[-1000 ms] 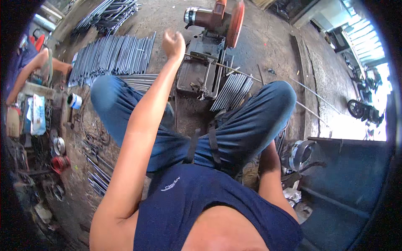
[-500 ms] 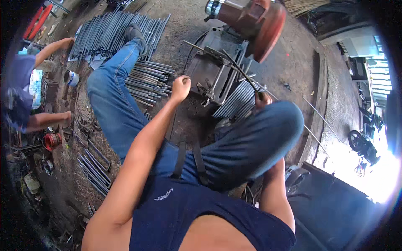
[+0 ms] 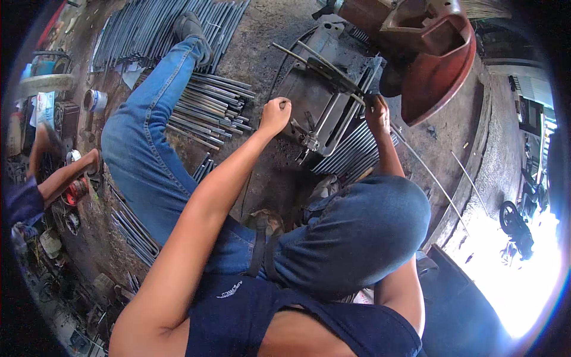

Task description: The person is using a circular saw to cut thin metal rods into shorter segments.

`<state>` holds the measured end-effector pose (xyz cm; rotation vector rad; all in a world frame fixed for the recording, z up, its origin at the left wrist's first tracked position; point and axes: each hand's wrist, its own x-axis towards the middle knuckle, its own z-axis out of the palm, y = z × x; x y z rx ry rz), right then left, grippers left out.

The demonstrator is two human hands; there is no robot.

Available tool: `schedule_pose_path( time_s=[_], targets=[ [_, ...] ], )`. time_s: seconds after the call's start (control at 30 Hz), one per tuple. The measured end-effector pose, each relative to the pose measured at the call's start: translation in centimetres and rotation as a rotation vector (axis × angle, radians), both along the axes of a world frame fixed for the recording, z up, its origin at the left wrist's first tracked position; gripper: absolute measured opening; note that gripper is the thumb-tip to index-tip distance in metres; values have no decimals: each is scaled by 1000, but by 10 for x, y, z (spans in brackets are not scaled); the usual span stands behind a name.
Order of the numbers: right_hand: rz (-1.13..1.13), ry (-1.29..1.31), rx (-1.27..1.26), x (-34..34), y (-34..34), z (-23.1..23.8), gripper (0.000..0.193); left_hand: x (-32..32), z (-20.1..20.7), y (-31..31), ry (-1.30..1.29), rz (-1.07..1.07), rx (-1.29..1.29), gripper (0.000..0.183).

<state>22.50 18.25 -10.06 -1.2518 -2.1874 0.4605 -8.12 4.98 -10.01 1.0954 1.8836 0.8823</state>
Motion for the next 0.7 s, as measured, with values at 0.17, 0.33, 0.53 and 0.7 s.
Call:
schedule_pose_path(
  time_s=[0.17, 0.33, 0.53, 0.7],
  targets=[
    [-6, -50, -49, -4, 7, -12, 13, -6, -13, 11, -15, 4, -10, 28],
    [27, 35, -20, -15, 6, -11, 12, -7, -23, 12, -65, -10, -59, 27],
    [-55, 6, 55, -16, 2, -27, 12, -4, -31, 10, -37, -51, -80, 28],
    [-105, -47, -127, 1, -1, -43, 27, -1, -42, 29, -20, -25, -27, 29]
  ],
)
